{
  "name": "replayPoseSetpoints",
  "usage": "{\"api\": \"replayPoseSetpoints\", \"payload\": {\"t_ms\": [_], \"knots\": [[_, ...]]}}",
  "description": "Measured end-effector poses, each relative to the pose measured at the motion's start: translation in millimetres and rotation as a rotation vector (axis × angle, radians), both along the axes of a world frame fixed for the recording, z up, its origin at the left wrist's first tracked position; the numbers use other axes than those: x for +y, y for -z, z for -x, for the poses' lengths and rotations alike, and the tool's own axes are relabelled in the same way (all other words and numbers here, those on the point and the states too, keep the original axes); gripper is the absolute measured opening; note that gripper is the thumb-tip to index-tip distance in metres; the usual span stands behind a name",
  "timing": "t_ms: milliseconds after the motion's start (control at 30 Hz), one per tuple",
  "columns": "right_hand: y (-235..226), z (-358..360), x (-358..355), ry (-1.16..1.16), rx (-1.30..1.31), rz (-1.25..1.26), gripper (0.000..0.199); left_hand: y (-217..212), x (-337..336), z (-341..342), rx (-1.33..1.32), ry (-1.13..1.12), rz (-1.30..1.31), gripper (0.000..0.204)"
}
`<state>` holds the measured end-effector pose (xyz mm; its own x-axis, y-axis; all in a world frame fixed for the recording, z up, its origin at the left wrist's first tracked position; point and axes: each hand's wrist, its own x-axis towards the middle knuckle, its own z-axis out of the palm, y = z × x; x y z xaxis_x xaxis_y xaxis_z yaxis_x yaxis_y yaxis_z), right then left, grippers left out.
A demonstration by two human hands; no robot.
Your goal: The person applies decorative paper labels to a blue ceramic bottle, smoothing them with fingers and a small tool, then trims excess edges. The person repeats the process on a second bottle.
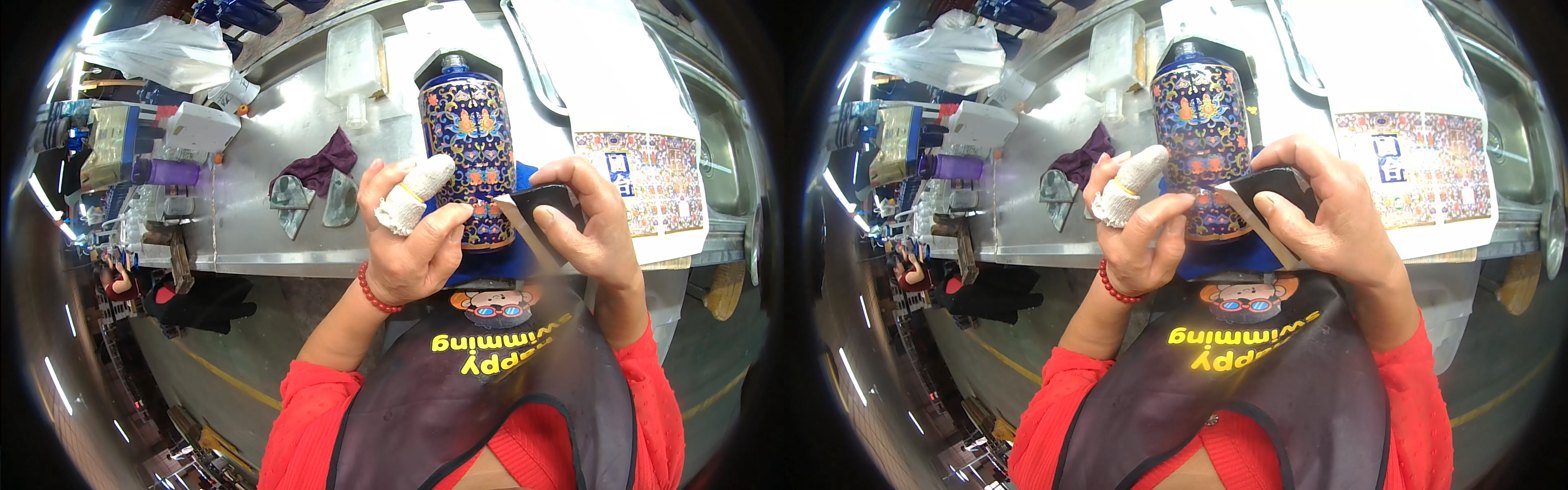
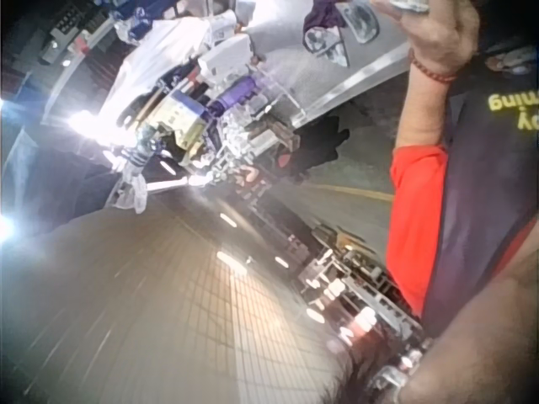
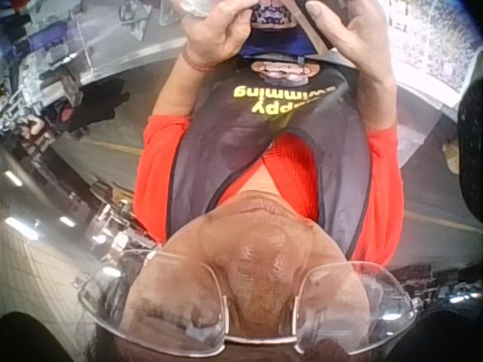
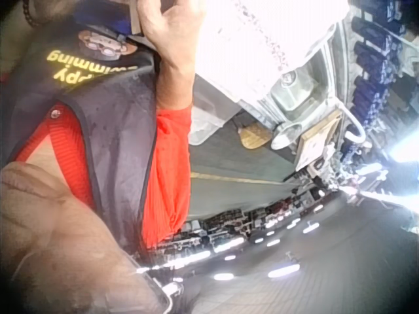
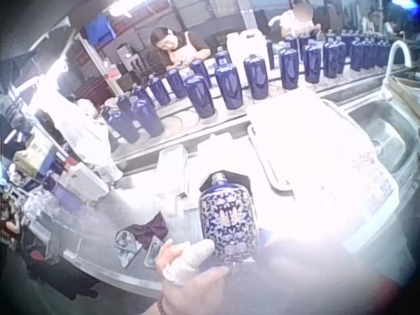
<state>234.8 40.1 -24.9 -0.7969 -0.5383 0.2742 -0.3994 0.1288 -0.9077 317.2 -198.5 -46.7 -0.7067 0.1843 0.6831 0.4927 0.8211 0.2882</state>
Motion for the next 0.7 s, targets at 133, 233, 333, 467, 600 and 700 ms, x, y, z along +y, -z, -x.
{"api": "replayPoseSetpoints", "payload": {"t_ms": [133, 233, 333, 467, 600, 700], "knots": [[-0.5, -3.2, 4.2, 0.018, -0.076, -0.035, 0.026, 3.5, 2.5, 0.6, 0.069, -0.01, 0.096, 0.032], [-0.1, -4.9, 5.7, 0.021, -0.119, -0.06, 0.026, 5.1, 4.7, 1.4, 0.09, -0.038, 0.143, 0.035], [0.6, -5.1, 5.8, 0.025, -0.136, -0.06, 0.026, 4.7, 6.0, 2.5, 0.105, -0.057, 0.172, 0.036], [1.4, -4.8, 6.3, 0.029, -0.129, -0.057, 0.026, 0.3, 5.0, -2.4, 0.075, -0.062, 0.195, 0.033], [2.4, -5.0, 6.7, 0.037, -0.183, -0.047, 0.026, -2.3, 3.2, -6.6, 0.041, -0.058, 0.197, 0.029], [3.4, -4.8, 6.3, 0.038, -0.194, -0.051, 0.026, -2.4, 3.6, -5.7, 0.046, -0.055, 0.224, 0.029]]}}
